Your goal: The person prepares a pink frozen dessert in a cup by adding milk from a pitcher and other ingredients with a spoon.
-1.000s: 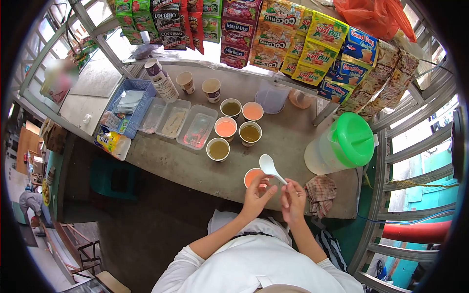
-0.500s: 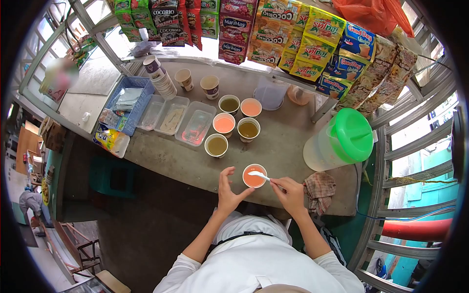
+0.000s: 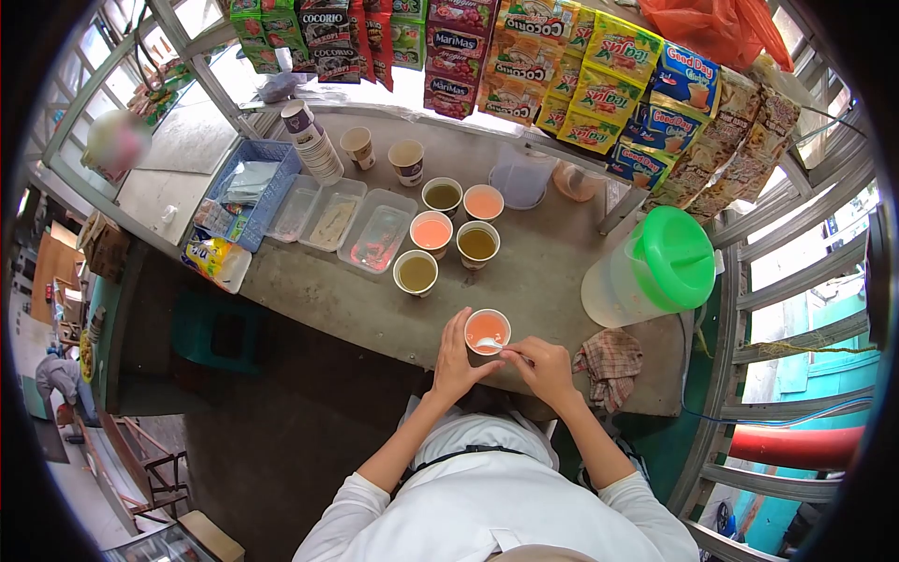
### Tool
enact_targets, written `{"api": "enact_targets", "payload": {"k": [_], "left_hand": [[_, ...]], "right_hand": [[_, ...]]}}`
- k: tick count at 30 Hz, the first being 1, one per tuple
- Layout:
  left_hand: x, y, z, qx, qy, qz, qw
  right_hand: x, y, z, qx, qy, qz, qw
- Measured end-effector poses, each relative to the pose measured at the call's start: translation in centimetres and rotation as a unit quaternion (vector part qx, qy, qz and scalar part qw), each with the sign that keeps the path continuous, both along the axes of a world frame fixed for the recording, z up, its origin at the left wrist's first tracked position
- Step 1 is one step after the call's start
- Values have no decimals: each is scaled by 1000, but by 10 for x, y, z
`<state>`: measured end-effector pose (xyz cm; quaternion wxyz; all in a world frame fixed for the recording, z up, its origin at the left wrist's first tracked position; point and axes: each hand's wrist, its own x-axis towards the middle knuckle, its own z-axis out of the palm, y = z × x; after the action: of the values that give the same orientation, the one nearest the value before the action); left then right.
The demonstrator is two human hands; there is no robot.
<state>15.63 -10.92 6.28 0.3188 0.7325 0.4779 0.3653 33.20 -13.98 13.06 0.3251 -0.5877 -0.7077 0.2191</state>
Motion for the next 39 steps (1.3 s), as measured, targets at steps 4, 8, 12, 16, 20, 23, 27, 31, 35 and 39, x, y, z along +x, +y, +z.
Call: {"api": "enact_targets", "payload": {"k": [4,8,12,16,20,23,27,31,35,39], "left_hand": [[2,-1,-7,-19,-22,-1,1000],[4,-1,-16,-46,-62,6,997],[8,-1,-26,-78,-119,17,990],[7,-3,-23,-85,-121,21,989],[3,-4,-33,-77,-112,21,990],[2,-5,-36,-69,-101,25,992],[3,-6,-36,-66,-103,28,992],[3,-6,-35,-63,-105,30,992],[3,-7,-36,-64,-107,35,992],[3,-7,-36,-69,-111,34,991]], "right_hand": [[3,-1,2,5,-10,3,1000],[3,0,7,9,-12,1,1000],[-1,3,4,20,6,-2,1000],[-7,6,3,33,38,-18,999],[-8,9,-3,55,44,-17,997],[-7,7,-3,39,32,-9,999],[-5,4,-5,14,9,1,1000],[-3,4,-5,-1,-8,9,1000],[-2,5,-1,-15,-15,20,1000],[-3,6,0,-22,-31,18,999]]}}
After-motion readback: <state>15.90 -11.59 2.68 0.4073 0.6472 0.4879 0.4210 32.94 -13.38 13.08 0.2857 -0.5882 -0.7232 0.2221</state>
